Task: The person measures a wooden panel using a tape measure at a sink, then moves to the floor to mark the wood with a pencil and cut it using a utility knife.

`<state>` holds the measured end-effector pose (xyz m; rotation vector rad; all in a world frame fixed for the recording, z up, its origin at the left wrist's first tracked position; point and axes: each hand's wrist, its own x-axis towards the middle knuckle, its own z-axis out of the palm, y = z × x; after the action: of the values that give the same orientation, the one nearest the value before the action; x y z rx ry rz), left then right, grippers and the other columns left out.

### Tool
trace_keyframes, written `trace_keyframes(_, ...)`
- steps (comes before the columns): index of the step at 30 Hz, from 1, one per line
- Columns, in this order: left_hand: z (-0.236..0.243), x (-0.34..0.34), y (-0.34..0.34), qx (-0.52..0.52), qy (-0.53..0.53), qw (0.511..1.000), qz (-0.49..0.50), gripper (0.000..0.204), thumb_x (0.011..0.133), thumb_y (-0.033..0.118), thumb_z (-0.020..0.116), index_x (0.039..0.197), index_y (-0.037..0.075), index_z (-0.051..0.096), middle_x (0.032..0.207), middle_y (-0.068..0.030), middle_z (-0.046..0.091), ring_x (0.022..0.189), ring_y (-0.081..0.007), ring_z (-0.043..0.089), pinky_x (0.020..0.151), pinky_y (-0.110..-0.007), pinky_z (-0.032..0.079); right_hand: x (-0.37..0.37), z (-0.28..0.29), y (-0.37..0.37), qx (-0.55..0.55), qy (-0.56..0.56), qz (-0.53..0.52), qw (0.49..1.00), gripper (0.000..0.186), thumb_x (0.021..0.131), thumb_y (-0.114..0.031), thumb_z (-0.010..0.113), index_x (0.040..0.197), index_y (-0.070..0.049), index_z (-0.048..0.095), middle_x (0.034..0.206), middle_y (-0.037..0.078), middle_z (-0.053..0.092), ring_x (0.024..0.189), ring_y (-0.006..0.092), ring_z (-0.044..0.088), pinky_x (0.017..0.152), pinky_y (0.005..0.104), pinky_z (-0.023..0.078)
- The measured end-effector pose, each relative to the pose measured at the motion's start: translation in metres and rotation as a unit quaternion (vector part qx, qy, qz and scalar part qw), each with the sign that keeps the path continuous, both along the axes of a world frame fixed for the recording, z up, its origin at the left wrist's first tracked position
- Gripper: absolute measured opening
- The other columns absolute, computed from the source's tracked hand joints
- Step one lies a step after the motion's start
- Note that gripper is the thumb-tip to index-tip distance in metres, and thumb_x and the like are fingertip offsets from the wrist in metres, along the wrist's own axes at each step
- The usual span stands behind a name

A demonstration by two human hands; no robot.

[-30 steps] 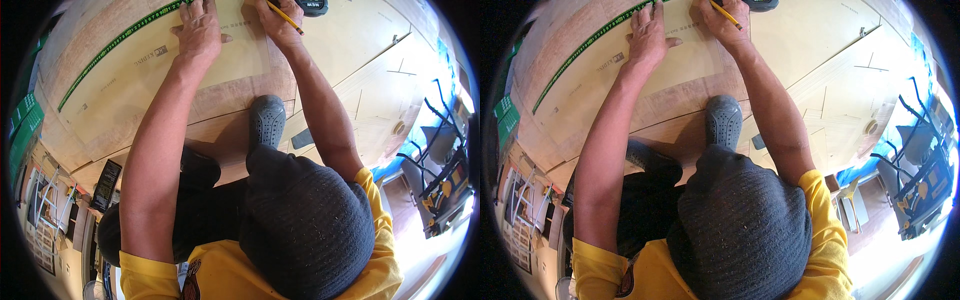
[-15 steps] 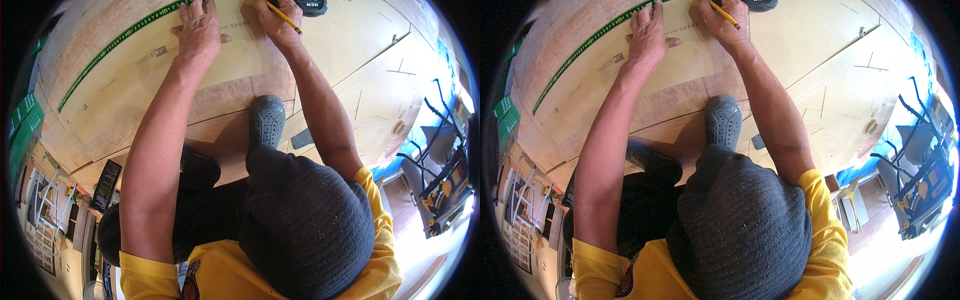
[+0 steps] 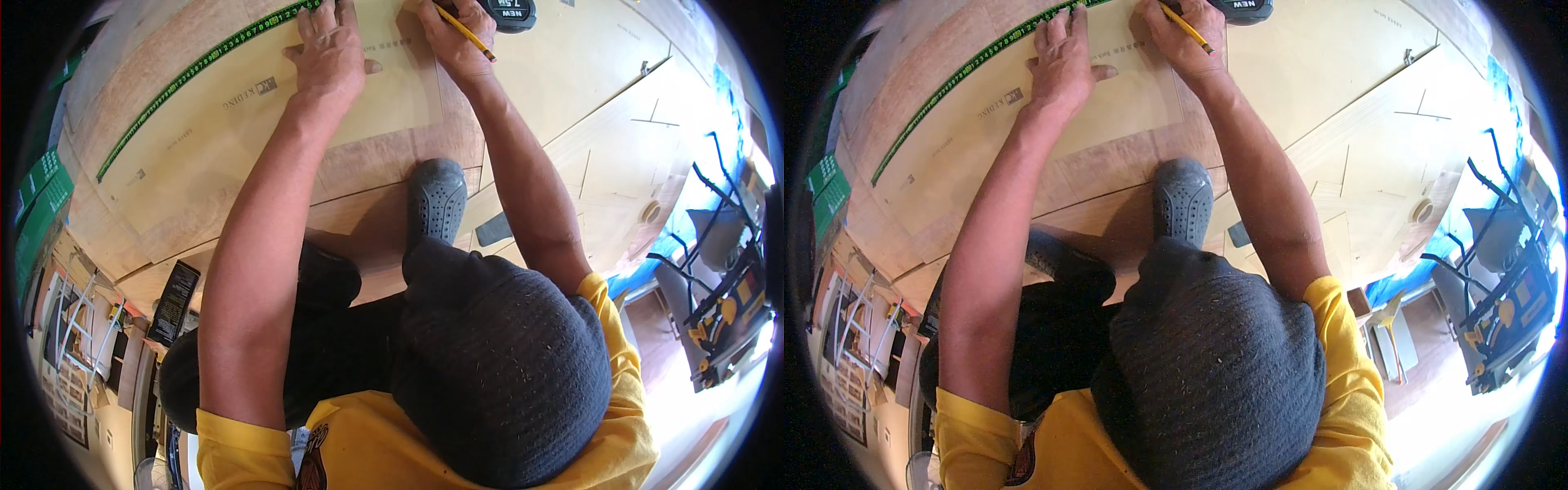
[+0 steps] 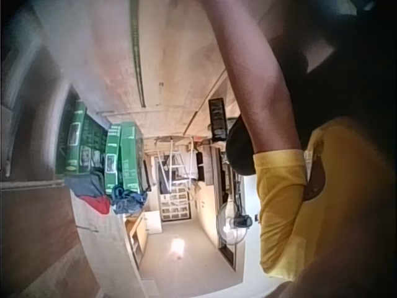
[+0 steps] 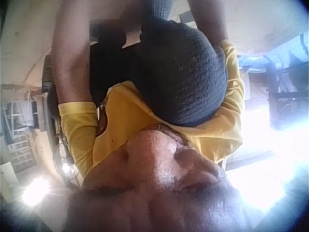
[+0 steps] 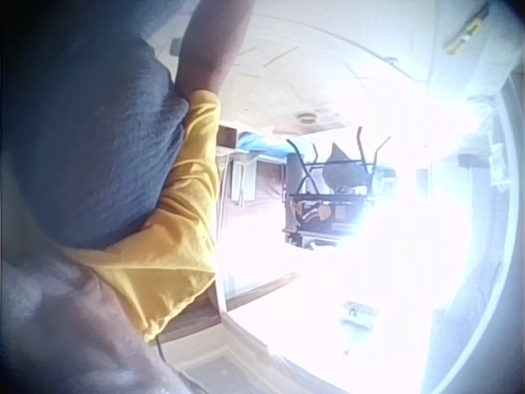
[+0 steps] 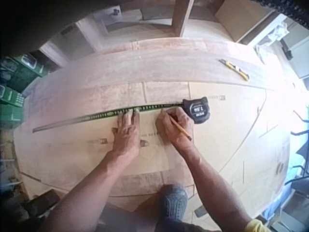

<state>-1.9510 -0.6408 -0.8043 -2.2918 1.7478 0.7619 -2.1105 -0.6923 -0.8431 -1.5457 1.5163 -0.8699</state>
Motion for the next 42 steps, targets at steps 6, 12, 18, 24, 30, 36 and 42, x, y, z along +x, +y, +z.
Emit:
trace_keyframes(6, 0.0003, -0.0001, -0.0004, 0.002, 0.003, 1.0, 0.003, 0.11, 0.076, 0.026, 0.089, 0.161, 0.007, 0.024, 0.16, -0.0164, 0.029, 0.152, -0.0391, 0.023, 0.115, -0.062, 0.035, 0.0014, -0.0004, -0.0002, 0.012, -0.013, -0.008, 1.0, 0.02, 0.094, -0.02, 0.074, 0.094, -0.001, 0.07, 0.077, 0.012, 0.073, 0.07, 0.015, 0.068, 0.066, 0.0324, 0.056)
trace_keyframes(12, 0.0038, -0.0004, -0.0008, 0.003, 0.008, 1.0, 0.003, 0.108, 0.076, 0.024, 0.089, 0.161, 0.006, 0.024, 0.16, -0.0164, 0.029, 0.152, -0.039, 0.022, 0.115, -0.062, 0.034, 0.0002, -0.0022, 0.0, 0.018, -0.025, -0.005, 1.0, 0.02, 0.093, -0.02, 0.075, 0.093, -0.001, 0.07, 0.077, 0.012, 0.073, 0.07, 0.0144, 0.068, 0.065, 0.0323, 0.055)
trace_keyframes(18, 0.0025, -0.0006, -0.0008, 0.004, 0.009, 1.0, 0.004, 0.109, 0.076, 0.023, 0.09, 0.161, 0.005, 0.024, 0.16, -0.0168, 0.029, 0.152, -0.0394, 0.023, 0.116, -0.062, 0.034, -0.0001, -0.0068, -0.0007, -0.033, -0.019, 0.004, 0.999, 0.018, 0.093, -0.018, 0.074, 0.093, -0.001, 0.069, 0.078, 0.013, 0.073, 0.07, 0.0157, 0.069, 0.065, 0.0328, 0.056)
trace_keyframes(24, -0.0032, 0.001, 0.0013, -0.02, 0.008, 1.0, -0.006, 0.109, 0.074, 0.023, 0.09, 0.16, 0.004, 0.026, 0.159, -0.0169, 0.03, 0.151, -0.0398, 0.024, 0.115, -0.061, 0.037, -0.0015, -0.0072, -0.0003, -0.024, -0.01, 0.002, 1.0, 0.018, 0.093, -0.019, 0.074, 0.092, -0.001, 0.069, 0.077, 0.014, 0.072, 0.07, 0.0165, 0.07, 0.065, 0.0333, 0.056)
trace_keyframes(30, -0.0022, 0.0002, 0.0013, -0.023, 0.006, 1.0, -0.008, 0.108, 0.074, 0.024, 0.09, 0.16, 0.004, 0.027, 0.159, -0.017, 0.03, 0.151, -0.0398, 0.025, 0.114, -0.061, 0.038, 0.0006, -0.0061, -0.0011, -0.033, 0.011, -0.001, 0.999, 0.021, 0.093, -0.021, 0.075, 0.092, -0.001, 0.07, 0.077, 0.014, 0.072, 0.07, 0.0165, 0.07, 0.065, 0.0331, 0.056)
trace_keyframes(36, 0.0019, -0.0028, -0.0027, 0.015, -0.003, 1.0, 0.004, 0.107, 0.076, 0.023, 0.088, 0.16, 0.003, 0.025, 0.161, -0.0172, 0.028, 0.152, -0.0397, 0.023, 0.114, -0.06, 0.038, 0.0007, -0.0006, -0.0008, 0.011, 0.0, -0.005, 1.0, 0.024, 0.093, -0.023, 0.075, 0.093, 0.0, 0.07, 0.079, 0.015, 0.073, 0.071, 0.0169, 0.07, 0.065, 0.0333, 0.056)
trace_keyframes(42, -0.0054, 0.0014, 0.0022, -0.016, 0.01, 1.0, -0.01, 0.099, 0.081, 0.02, 0.083, 0.16, 0.003, 0.026, 0.161, -0.0176, 0.029, 0.151, -0.0414, 0.024, 0.114, -0.063, 0.036, 0.0008, 0.0015, -0.001, 0.014, 0.008, -0.004, 1.0, 0.025, 0.093, -0.024, 0.075, 0.094, 0.001, 0.071, 0.08, 0.016, 0.074, 0.072, 0.0179, 0.071, 0.066, 0.0337, 0.056)
